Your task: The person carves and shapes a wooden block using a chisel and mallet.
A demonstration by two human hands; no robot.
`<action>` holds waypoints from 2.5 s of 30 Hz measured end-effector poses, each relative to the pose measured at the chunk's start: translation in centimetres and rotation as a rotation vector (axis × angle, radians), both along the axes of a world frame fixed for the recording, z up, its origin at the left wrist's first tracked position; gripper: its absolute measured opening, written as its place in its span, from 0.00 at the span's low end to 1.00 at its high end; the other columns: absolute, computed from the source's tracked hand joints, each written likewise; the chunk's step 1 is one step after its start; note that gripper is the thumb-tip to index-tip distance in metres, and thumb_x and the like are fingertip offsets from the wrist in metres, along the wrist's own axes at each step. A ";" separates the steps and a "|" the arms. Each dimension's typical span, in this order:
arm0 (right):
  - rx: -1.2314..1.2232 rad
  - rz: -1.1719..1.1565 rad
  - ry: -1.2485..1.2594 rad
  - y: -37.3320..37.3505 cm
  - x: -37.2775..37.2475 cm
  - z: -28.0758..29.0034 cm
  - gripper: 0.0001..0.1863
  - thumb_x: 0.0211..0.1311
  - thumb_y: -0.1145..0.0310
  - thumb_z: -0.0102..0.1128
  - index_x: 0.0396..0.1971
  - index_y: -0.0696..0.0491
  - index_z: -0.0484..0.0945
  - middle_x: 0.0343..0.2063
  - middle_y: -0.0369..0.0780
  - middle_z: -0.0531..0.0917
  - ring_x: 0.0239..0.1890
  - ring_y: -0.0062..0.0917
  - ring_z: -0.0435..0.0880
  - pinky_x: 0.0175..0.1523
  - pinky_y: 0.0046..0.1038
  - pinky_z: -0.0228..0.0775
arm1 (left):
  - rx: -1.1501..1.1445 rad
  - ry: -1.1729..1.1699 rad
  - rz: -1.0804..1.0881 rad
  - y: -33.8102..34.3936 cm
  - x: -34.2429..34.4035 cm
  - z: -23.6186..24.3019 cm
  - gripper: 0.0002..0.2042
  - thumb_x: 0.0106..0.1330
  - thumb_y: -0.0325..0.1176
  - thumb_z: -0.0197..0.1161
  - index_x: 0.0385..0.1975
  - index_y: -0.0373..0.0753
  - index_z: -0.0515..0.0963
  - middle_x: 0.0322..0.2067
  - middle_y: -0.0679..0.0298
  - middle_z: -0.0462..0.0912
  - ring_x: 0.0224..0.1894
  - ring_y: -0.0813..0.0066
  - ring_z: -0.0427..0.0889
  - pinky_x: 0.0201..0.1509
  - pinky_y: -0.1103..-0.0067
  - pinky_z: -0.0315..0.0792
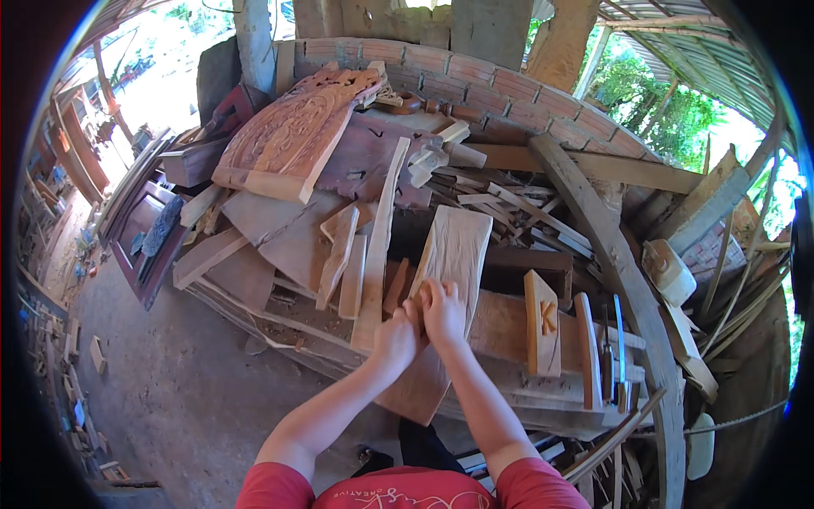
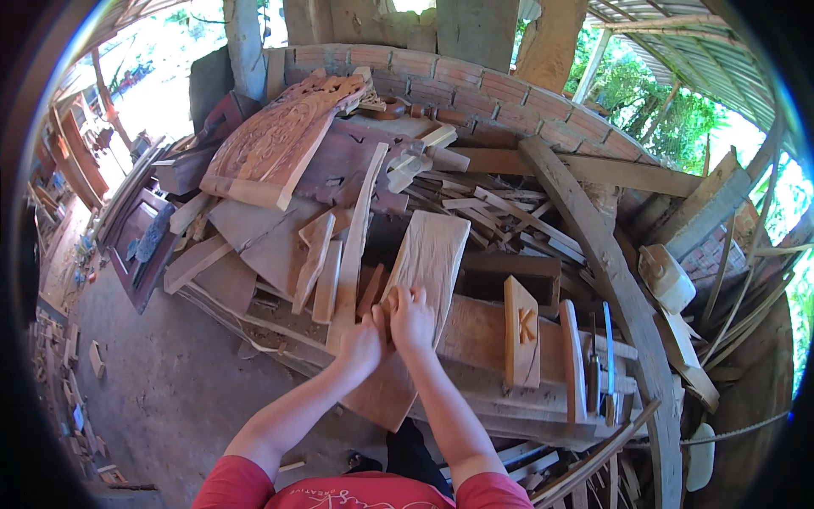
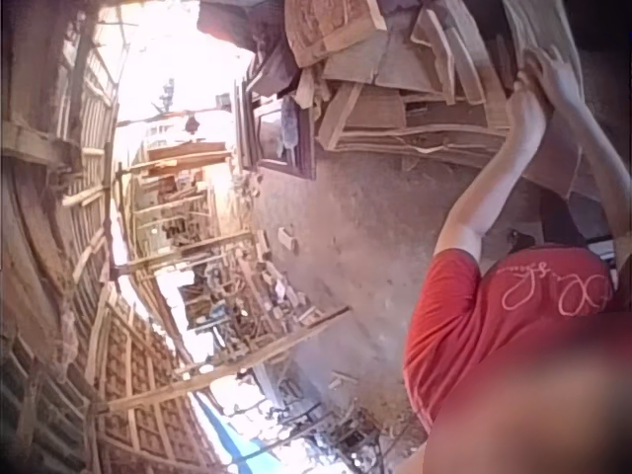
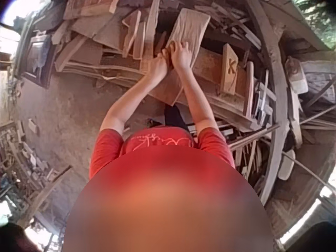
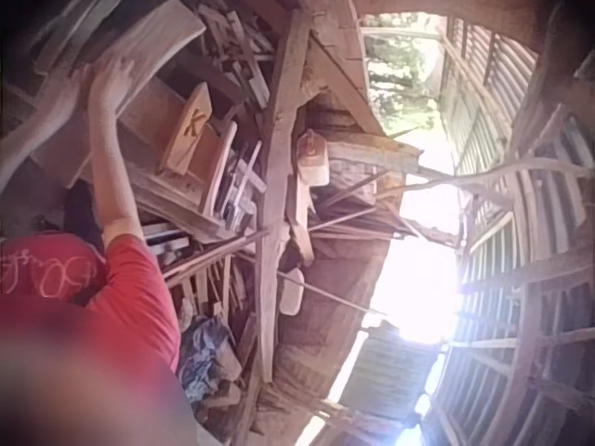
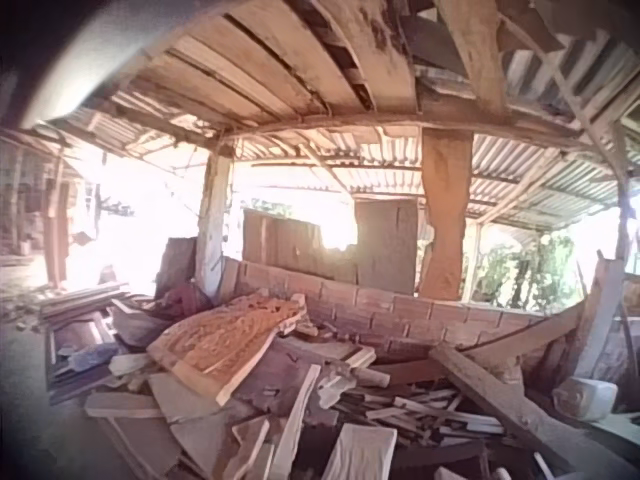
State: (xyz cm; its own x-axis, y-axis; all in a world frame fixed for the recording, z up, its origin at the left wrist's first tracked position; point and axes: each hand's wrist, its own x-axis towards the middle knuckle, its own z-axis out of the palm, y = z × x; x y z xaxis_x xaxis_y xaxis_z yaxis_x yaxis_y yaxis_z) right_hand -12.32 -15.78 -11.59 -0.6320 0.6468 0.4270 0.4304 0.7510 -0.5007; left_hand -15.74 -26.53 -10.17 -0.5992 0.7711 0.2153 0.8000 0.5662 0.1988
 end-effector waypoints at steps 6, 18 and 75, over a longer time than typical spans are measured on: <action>-0.032 0.036 -0.040 -11.5 7.7 0.1 0.14 0.54 0.66 0.57 0.41 0.51 0.74 0.38 0.44 0.74 0.33 0.41 0.77 0.35 0.37 0.70 | -0.087 -0.040 0.005 -11.0 7.4 -1.1 0.30 0.53 0.47 0.58 0.48 0.27 0.63 0.25 0.57 0.76 0.16 0.68 0.78 0.14 0.77 0.70; -0.007 0.058 0.026 -9.9 8.1 0.4 0.14 0.53 0.67 0.57 0.41 0.52 0.74 0.37 0.43 0.74 0.33 0.39 0.77 0.37 0.35 0.69 | -0.094 -0.013 -0.072 -9.8 7.3 -0.5 0.26 0.56 0.44 0.55 0.45 0.26 0.64 0.20 0.62 0.74 0.14 0.75 0.77 0.13 0.82 0.70; -0.217 -0.001 0.207 -2.5 9.2 0.4 0.14 0.54 0.70 0.56 0.43 0.53 0.75 0.40 0.48 0.72 0.36 0.43 0.76 0.40 0.35 0.70 | -0.206 -0.054 -0.109 -1.7 8.1 1.1 0.33 0.53 0.44 0.57 0.51 0.22 0.61 0.23 0.58 0.74 0.17 0.71 0.78 0.16 0.80 0.71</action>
